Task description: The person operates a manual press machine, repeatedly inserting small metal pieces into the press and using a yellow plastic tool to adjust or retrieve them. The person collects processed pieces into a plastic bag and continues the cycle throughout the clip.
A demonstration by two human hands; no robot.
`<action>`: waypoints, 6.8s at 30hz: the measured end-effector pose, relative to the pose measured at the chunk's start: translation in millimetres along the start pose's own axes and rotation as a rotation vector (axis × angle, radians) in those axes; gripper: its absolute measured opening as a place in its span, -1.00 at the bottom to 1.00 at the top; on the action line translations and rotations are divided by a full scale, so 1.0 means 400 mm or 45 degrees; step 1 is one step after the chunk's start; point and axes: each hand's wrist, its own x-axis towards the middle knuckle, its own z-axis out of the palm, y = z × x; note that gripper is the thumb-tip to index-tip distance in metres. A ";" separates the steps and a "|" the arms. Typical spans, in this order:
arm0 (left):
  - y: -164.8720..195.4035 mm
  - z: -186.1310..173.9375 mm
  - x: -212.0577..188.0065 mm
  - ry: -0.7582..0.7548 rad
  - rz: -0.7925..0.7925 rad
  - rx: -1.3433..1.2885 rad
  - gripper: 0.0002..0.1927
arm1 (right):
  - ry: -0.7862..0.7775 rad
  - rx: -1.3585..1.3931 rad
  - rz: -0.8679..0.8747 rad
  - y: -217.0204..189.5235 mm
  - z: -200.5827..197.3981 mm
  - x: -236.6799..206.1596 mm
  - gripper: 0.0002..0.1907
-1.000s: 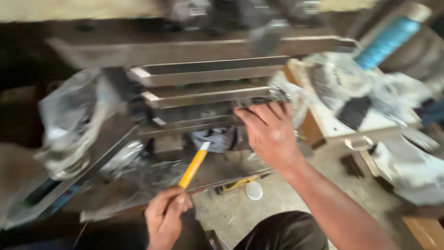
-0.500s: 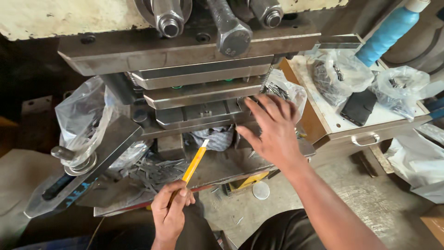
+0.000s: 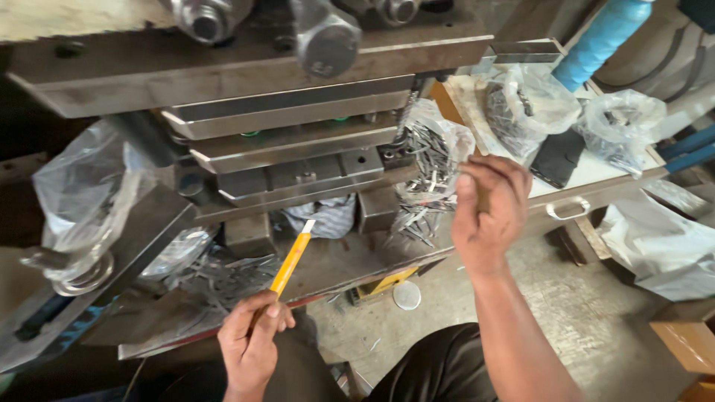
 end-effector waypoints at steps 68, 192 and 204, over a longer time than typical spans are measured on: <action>0.013 -0.026 0.077 -0.124 -0.251 -0.271 -0.91 | -0.710 -0.208 -0.605 -0.203 0.105 0.093 -0.25; 0.060 0.009 0.066 -0.169 -0.180 -0.076 -0.91 | -0.679 -0.250 0.202 -0.050 -0.017 -0.215 -0.82; 0.056 0.008 0.065 -0.155 -0.186 -0.062 -0.90 | -0.708 -0.295 0.441 -0.057 0.004 -0.216 -0.83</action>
